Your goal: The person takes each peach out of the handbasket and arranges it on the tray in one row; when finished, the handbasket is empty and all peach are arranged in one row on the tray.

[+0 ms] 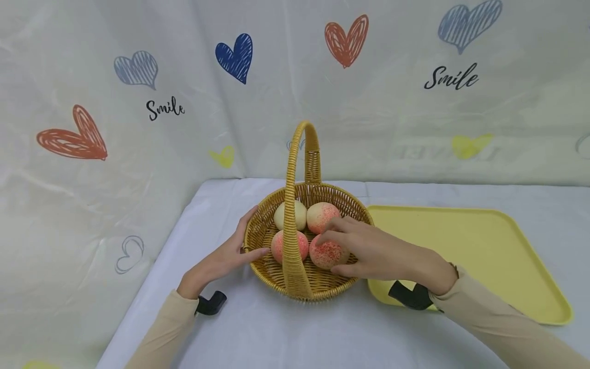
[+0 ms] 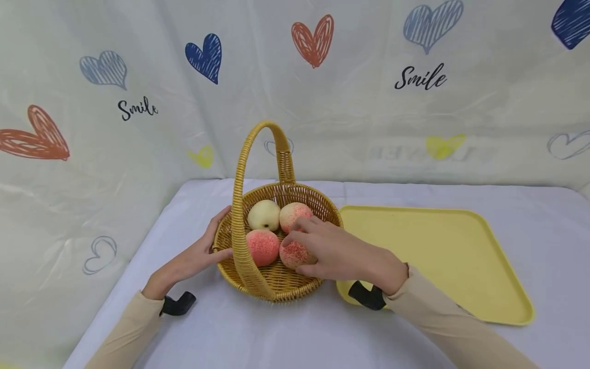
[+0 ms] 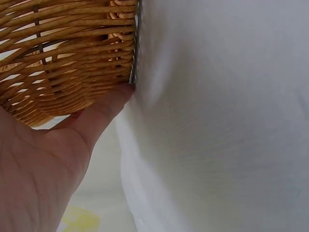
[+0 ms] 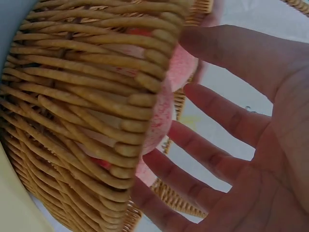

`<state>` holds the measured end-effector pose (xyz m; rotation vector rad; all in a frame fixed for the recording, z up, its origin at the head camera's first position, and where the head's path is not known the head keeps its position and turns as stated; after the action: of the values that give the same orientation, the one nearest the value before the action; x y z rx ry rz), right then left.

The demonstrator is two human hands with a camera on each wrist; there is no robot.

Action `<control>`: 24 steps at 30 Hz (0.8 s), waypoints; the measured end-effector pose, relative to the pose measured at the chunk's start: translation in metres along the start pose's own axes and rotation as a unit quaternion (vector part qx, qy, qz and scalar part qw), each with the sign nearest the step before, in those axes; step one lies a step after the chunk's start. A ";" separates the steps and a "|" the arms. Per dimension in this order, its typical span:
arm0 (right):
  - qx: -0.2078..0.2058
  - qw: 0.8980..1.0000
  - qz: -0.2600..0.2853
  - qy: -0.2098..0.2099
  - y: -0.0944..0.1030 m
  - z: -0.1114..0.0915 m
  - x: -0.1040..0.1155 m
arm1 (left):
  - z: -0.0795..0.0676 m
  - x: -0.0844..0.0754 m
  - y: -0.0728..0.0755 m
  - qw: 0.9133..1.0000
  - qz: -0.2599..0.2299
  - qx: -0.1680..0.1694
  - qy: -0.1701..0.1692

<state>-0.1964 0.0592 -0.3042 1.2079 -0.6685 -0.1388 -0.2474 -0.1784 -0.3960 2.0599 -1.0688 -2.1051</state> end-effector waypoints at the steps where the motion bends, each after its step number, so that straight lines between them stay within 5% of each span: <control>1: 0.003 1.000 0.001 0.001 -0.002 0.001 -0.001 | 0.000 0.000 -0.001 1.000 -0.002 0.002 0.000; 9: 0.020 1.000 0.021 0.008 -0.011 0.009 -0.002 | -0.002 -0.001 -0.001 1.000 -0.002 0.000 -0.004; 24: 0.041 0.998 -0.046 0.018 -0.015 0.026 0.001 | 0.000 -0.002 -0.003 1.000 -0.005 0.005 -0.017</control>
<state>-0.2062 0.0313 -0.3124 1.3187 -0.5921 -0.1683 -0.2462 -0.1748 -0.3953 2.0468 -1.0781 -2.1507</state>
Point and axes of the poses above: each hand's wrist, its own z-axis towards the middle knuckle, its own y-axis out of the back of the hand, x = y × z, the point moved 9 cm from there along z, towards the middle knuckle, and after that the axes turned 2 degrees about y, right-handed, at the moved point
